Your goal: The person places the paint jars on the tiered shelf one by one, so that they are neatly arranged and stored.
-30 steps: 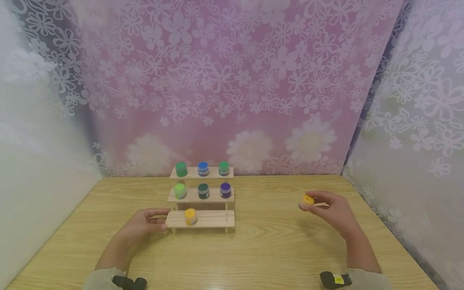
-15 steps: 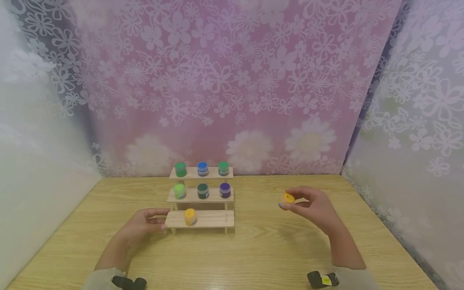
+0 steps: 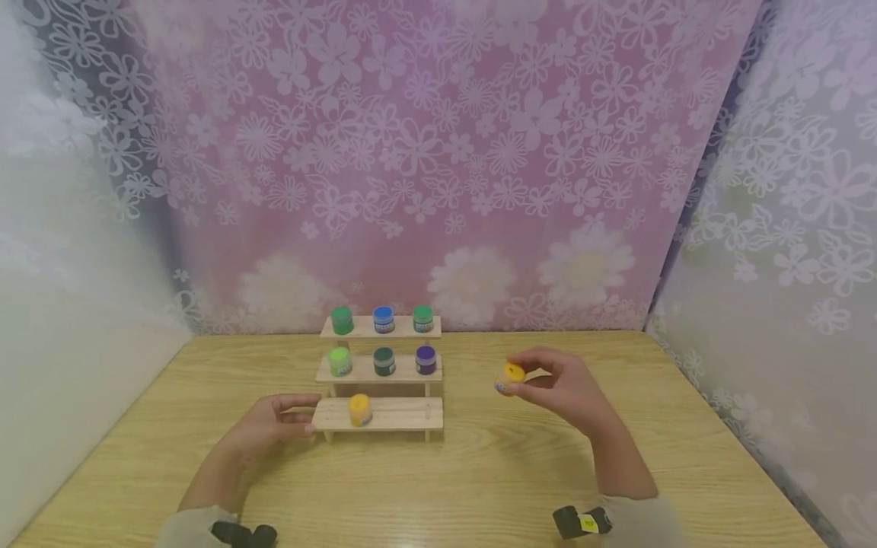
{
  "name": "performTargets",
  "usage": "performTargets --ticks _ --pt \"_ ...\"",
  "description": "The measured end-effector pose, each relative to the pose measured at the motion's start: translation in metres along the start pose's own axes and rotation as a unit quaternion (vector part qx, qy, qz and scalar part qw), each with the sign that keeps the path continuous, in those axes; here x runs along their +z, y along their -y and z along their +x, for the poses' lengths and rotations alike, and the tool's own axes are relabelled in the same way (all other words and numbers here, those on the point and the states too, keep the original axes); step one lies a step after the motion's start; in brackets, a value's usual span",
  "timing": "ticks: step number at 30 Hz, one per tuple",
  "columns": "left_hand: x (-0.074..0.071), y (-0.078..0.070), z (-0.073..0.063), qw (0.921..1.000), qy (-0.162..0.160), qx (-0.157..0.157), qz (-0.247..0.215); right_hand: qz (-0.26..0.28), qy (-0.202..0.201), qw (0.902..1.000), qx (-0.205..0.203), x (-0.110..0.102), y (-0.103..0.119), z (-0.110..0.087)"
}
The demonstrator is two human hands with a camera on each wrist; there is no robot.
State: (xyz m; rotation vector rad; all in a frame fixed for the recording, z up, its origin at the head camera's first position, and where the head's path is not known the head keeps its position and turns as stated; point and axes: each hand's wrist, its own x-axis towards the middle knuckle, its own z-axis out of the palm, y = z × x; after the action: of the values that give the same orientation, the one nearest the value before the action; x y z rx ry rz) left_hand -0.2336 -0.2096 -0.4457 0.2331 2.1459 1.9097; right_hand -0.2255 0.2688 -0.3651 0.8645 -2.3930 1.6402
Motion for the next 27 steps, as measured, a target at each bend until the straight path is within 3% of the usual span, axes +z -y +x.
performTargets --ticks 18,27 --pt "0.001 -0.004 -0.003 0.9999 0.008 0.008 0.002 0.035 0.054 0.9970 -0.043 0.041 0.010 0.027" --pt "0.001 -0.004 -0.003 0.9999 0.009 0.008 0.005 0.020 0.073 0.9970 -0.019 0.056 0.010 0.037"
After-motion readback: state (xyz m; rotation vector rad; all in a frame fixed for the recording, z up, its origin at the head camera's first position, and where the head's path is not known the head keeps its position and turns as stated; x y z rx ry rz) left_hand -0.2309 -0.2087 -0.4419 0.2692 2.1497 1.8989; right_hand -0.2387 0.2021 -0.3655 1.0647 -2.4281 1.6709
